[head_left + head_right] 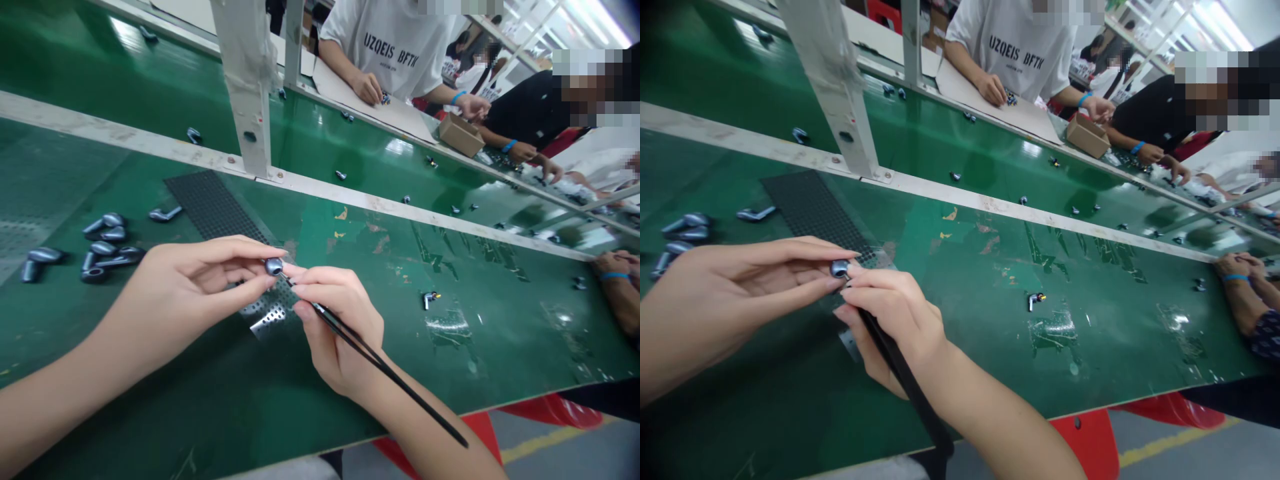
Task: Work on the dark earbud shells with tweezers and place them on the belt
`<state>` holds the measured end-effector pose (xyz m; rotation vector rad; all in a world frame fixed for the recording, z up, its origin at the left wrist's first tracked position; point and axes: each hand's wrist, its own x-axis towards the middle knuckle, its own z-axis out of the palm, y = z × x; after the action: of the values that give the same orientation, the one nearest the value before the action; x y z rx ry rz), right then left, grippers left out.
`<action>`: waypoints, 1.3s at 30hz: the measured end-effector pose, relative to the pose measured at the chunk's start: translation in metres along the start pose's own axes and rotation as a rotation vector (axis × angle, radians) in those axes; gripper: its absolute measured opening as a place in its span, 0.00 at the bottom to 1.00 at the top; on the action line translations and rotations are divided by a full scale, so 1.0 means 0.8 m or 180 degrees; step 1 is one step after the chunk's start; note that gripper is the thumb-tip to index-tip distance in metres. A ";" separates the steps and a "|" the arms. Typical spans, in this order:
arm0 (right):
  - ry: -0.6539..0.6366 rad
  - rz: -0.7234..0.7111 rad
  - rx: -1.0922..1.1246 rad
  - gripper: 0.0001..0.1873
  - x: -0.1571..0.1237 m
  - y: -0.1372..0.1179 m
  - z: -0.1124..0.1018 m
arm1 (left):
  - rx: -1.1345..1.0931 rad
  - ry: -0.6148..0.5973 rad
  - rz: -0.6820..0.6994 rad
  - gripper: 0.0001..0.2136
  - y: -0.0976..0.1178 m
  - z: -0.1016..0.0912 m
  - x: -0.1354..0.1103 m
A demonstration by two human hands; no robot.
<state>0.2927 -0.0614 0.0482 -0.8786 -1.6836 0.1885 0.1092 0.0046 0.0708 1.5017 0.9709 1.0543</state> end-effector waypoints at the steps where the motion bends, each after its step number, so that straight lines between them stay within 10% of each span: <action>1: -0.0012 0.0019 -0.0015 0.06 0.000 -0.001 0.000 | 0.0014 0.0009 0.0039 0.08 0.001 0.000 -0.001; 39: -0.0007 0.0028 0.0076 0.08 -0.001 0.000 -0.001 | 0.0205 0.0024 0.0217 0.07 -0.005 -0.001 -0.001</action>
<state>0.2933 -0.0622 0.0475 -0.8685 -1.6765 0.2151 0.1080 0.0048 0.0669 1.5945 0.9730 1.0869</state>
